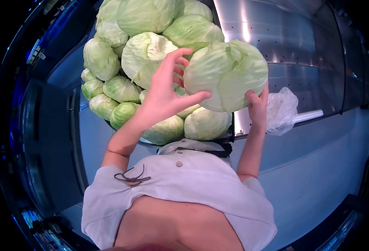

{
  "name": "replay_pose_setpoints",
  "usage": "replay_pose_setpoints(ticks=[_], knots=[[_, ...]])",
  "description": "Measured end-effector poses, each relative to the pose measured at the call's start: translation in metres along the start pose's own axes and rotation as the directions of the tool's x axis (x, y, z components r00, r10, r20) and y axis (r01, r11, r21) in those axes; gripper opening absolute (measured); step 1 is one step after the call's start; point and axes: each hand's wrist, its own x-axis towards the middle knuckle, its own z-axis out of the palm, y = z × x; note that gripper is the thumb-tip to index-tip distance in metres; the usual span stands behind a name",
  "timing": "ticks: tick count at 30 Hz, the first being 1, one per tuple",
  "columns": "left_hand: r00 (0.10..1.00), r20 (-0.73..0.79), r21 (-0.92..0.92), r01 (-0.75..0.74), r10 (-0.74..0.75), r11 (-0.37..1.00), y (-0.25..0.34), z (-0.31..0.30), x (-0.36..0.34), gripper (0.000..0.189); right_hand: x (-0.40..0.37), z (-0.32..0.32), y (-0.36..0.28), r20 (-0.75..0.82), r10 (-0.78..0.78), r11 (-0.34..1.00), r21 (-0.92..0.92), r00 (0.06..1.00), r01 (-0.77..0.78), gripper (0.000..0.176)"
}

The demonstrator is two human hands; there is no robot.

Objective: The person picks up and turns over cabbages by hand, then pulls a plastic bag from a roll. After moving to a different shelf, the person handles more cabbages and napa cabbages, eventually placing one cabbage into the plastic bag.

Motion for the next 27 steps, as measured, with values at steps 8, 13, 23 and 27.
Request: replay_pose_setpoints(ticks=[8,13,23,27], knots=[[0.895,-0.409,-0.025,0.185,-0.179,0.982,-0.063,0.057,-0.088,0.087,0.044,0.027,0.032,0.493,0.121,0.977,-0.211,0.862,-0.016,0.092],[0.898,-0.387,-0.035,0.211,-0.208,0.977,-0.062,0.057,-0.08,0.09,0.046,0.015,0.047,0.445,0.293,0.955,-0.089,0.846,-0.284,0.084],[0.835,-0.534,0.087,0.214,-0.136,0.973,-0.052,0.081,-0.08,0.092,0.045,-0.009,0.076,0.454,0.293,0.952,-0.052,0.842,-0.303,0.074],[0.747,-0.624,-0.089,0.222,-0.229,0.971,-0.053,0.105,-0.094,0.087,0.04,0.004,0.059,0.538,0.183,0.976,0.0,0.823,-0.218,0.073]])
